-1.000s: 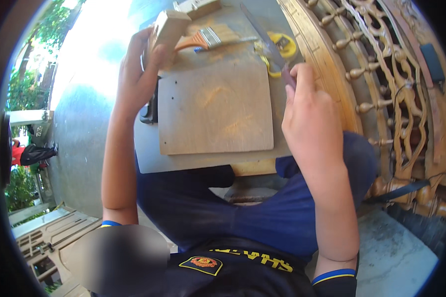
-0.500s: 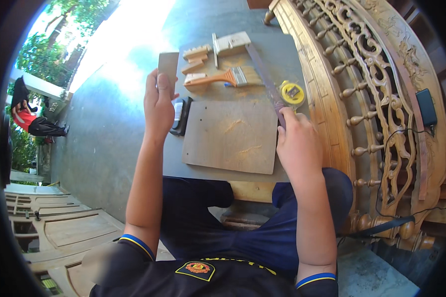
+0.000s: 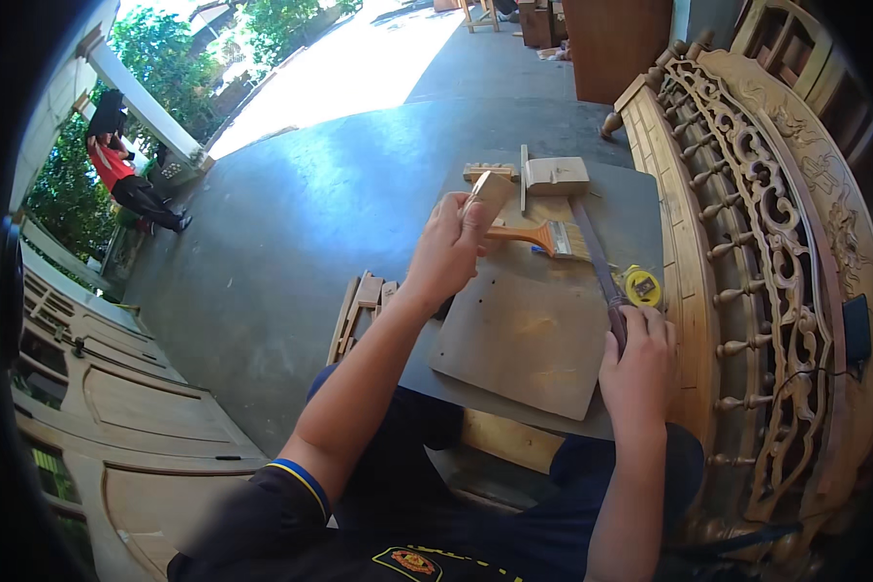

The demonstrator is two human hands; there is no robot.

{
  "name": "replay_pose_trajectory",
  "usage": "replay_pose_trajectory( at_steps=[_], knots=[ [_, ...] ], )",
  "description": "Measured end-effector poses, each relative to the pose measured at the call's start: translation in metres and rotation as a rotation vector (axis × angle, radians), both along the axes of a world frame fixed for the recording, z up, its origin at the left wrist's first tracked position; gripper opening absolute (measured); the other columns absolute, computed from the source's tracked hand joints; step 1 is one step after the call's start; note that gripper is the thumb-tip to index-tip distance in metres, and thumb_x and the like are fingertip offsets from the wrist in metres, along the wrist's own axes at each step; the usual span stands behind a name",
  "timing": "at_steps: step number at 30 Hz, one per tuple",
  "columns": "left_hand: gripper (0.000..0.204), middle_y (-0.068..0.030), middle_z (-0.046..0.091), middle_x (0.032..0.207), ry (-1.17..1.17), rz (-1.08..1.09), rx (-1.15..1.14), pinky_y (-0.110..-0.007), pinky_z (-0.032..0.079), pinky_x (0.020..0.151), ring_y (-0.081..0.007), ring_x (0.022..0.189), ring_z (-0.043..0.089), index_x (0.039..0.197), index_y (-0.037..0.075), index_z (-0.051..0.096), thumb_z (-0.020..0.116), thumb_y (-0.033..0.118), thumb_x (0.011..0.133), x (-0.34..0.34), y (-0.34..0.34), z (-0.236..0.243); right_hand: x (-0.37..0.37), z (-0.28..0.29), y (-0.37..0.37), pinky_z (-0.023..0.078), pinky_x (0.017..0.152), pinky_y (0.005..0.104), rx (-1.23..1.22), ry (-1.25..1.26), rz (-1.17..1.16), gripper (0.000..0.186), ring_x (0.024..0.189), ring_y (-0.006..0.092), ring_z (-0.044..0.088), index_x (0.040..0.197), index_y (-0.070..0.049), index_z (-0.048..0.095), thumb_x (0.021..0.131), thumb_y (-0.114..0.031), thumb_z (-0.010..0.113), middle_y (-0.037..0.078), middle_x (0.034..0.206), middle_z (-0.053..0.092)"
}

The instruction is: Using a small saw to cut and shape a wood block, then cleaning it with a brush and measuring it with a tape measure.

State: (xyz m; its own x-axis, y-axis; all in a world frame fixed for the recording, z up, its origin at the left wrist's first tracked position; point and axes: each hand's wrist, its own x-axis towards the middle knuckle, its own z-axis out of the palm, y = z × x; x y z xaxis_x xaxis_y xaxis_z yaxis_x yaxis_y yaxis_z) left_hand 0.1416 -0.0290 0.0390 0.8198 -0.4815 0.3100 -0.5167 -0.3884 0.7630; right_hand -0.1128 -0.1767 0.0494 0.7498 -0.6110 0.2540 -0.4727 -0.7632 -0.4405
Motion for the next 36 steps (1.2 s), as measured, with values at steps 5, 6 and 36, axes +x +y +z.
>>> replay_pose_trajectory(
  at_steps=[5, 6, 36],
  knots=[
    [0.046, -0.0147, 0.064, 0.111, 0.351, -0.085, -0.128, -0.033, 0.061, 0.059, -0.0187, 0.085, 0.071, 0.13, 0.0, 0.052, 0.047, 0.041, 0.111, 0.0, -0.004, 0.007, 0.015, 0.015, 0.006, 0.045, 0.108, 0.047, -0.041, -0.008, 0.014, 0.033, 0.125, 0.0374, 0.054, 0.123, -0.002, 0.066, 0.092, -0.011, 0.071, 0.017, 0.132, 0.061],
    [0.045, -0.014, 0.064, 0.111, 0.392, -0.097, -0.149, -0.033, 0.062, 0.06, -0.0182, 0.087, 0.071, 0.13, 0.0, 0.051, 0.047, 0.041, 0.111, 0.001, -0.004, 0.004, 0.019, 0.021, 0.009, 0.045, 0.108, 0.0471, -0.059, -0.013, 0.031, 0.033, 0.126, 0.0375, 0.054, 0.123, -0.002, 0.067, 0.092, -0.011, 0.071, 0.018, 0.132, 0.061],
    [0.047, -0.0238, 0.058, 0.117, -0.246, -0.45, -0.305, -0.045, 0.051, 0.091, -0.0421, 0.104, 0.063, 0.133, -0.004, 0.049, 0.068, 0.024, 0.1, -0.128, 0.035, 0.093, 0.064, 0.021, 0.005, 0.055, 0.09, 0.042, 0.004, -0.611, 0.569, 0.049, 0.104, 0.0324, 0.068, 0.131, -0.005, 0.062, 0.084, -0.008, 0.078, 0.011, 0.118, 0.065]
  ],
)
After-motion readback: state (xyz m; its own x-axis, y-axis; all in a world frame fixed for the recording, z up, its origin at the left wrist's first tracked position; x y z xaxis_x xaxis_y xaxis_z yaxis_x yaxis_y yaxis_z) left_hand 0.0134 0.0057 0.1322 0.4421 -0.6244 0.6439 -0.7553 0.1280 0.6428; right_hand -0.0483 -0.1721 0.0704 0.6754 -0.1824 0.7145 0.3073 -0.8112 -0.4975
